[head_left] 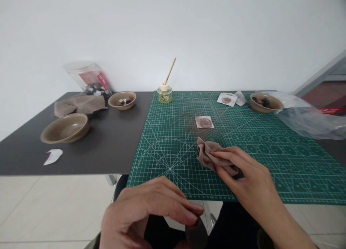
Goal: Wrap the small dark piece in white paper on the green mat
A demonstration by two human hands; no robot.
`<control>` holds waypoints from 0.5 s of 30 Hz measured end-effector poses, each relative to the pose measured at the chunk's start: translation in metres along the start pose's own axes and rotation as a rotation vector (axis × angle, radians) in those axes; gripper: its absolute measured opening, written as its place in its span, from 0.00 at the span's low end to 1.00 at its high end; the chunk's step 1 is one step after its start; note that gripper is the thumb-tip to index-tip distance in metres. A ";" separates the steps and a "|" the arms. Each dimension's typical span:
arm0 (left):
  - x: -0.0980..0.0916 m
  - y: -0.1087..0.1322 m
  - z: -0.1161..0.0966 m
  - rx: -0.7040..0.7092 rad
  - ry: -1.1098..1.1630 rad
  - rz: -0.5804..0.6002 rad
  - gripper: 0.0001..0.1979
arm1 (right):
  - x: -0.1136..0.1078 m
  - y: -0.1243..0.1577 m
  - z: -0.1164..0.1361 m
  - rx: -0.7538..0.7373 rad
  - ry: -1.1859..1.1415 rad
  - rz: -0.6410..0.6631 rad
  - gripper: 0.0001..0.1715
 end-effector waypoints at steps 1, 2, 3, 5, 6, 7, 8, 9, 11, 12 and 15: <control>0.000 0.000 -0.001 -0.001 0.004 -0.001 0.19 | 0.001 -0.001 -0.001 -0.003 -0.007 0.001 0.13; 0.001 0.000 -0.002 -0.008 0.008 -0.006 0.19 | 0.001 -0.001 -0.001 -0.008 -0.012 0.000 0.13; 0.001 0.000 -0.002 -0.021 0.012 -0.018 0.21 | 0.000 -0.002 0.001 -0.013 -0.014 -0.005 0.12; 0.003 -0.001 -0.002 -0.043 0.020 -0.044 0.23 | -0.005 -0.002 0.007 -0.027 -0.007 -0.031 0.12; 0.004 -0.002 -0.001 -0.053 0.016 -0.058 0.24 | -0.011 0.000 0.013 -0.030 -0.003 -0.049 0.12; 0.005 -0.002 0.000 -0.061 0.001 -0.068 0.24 | -0.019 0.003 0.020 -0.020 0.002 -0.077 0.13; 0.006 -0.002 0.002 -0.064 -0.019 -0.081 0.24 | -0.028 0.006 0.029 -0.018 -0.005 -0.089 0.13; 0.006 -0.002 0.003 -0.072 -0.067 -0.094 0.24 | -0.038 0.010 0.036 0.034 -0.020 -0.106 0.14; 0.008 -0.002 0.006 -0.090 -0.131 -0.090 0.22 | -0.053 0.017 0.051 0.028 -0.050 -0.080 0.17; 0.008 -0.003 0.006 -0.086 -0.168 -0.112 0.21 | -0.054 0.020 0.059 -0.097 -0.037 0.025 0.19; 0.007 -0.008 0.007 -0.086 -0.248 -0.140 0.17 | -0.039 0.015 0.059 -0.297 0.069 0.148 0.25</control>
Point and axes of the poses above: each hand's wrist, its own y-axis away from the middle knuckle, its own x-axis out of the palm, z = x × y, the point moved 3 cm from there along -y, towards the middle knuckle, and after that the axes turned 11 degrees about x, right-handed, at the moved point
